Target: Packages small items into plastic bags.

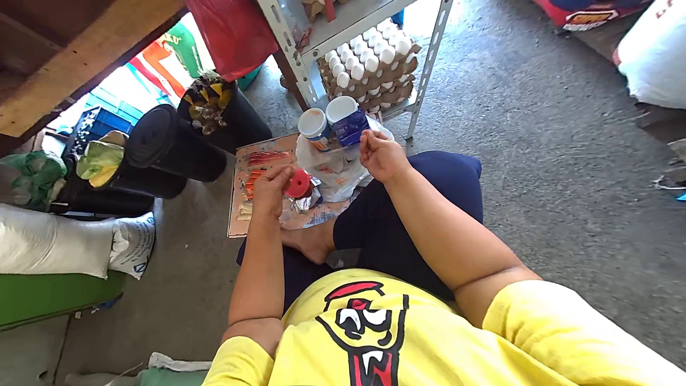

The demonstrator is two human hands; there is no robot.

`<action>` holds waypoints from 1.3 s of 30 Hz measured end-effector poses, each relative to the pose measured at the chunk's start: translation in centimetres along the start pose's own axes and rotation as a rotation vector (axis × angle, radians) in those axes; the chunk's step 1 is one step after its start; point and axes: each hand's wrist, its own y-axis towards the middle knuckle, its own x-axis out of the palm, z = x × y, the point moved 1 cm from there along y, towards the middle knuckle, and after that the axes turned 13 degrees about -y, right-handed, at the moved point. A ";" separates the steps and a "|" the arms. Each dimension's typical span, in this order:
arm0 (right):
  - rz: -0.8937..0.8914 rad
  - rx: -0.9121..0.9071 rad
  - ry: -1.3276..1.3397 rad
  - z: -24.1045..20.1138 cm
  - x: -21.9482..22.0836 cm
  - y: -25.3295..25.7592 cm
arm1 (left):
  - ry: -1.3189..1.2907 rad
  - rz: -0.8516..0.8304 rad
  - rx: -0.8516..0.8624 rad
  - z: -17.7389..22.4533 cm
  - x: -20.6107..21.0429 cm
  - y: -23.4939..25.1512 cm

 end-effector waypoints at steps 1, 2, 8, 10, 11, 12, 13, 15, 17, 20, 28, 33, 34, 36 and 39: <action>-0.134 0.028 -0.115 0.3 0.0 -0.3 | -0.149 0.051 0.035 0.1 -0.1 0.0; -0.302 0.044 -0.246 0.6 0.0 -0.7 | -0.287 0.072 0.062 0.3 0.0 0.0; -0.814 0.050 -0.814 1.9 1.4 -3.2 | -0.331 -0.024 0.068 -0.8 2.3 -1.1; -0.671 -0.004 -0.750 2.3 1.8 -3.3 | -0.123 -0.067 0.033 -1.5 3.2 -1.7; -0.623 -0.026 -0.691 2.4 2.0 -3.4 | -0.036 -0.081 0.016 -1.9 3.6 -2.0; -0.592 -0.035 -0.630 2.6 2.2 -3.4 | 0.038 -0.095 0.012 -2.3 3.9 -2.2; -0.568 -0.035 -0.574 2.8 2.5 -3.5 | 0.096 -0.109 0.015 -2.7 4.2 -2.4; -0.533 -0.031 -0.480 3.2 2.9 -3.7 | 0.207 -0.132 0.034 -3.4 4.5 -2.7; -0.517 -0.026 -0.443 3.6 3.3 -3.7 | 0.286 -0.137 0.055 -4.0 4.7 -2.8; -0.454 -0.031 -0.452 4.2 3.7 -4.0 | 0.355 -0.148 0.061 -4.4 4.5 -2.9; -0.327 -0.082 -0.581 4.4 3.5 -3.5 | 0.839 -0.063 0.271 -2.2 -0.1 -2.2; -0.369 -0.119 -0.609 4.8 3.6 -3.1 | 1.301 -0.266 0.065 -2.6 -2.6 -1.1; -0.375 -0.142 -0.606 4.8 3.6 -3.0 | 1.296 -0.290 0.053 -2.9 -2.9 -1.0; -0.367 -0.196 -0.616 4.7 3.6 -3.2 | 1.267 -0.329 0.039 -3.2 -3.2 -0.9; -0.252 0.245 -0.865 -0.3 6.8 -5.8 | 1.254 -0.360 0.142 -4.1 -4.0 -0.6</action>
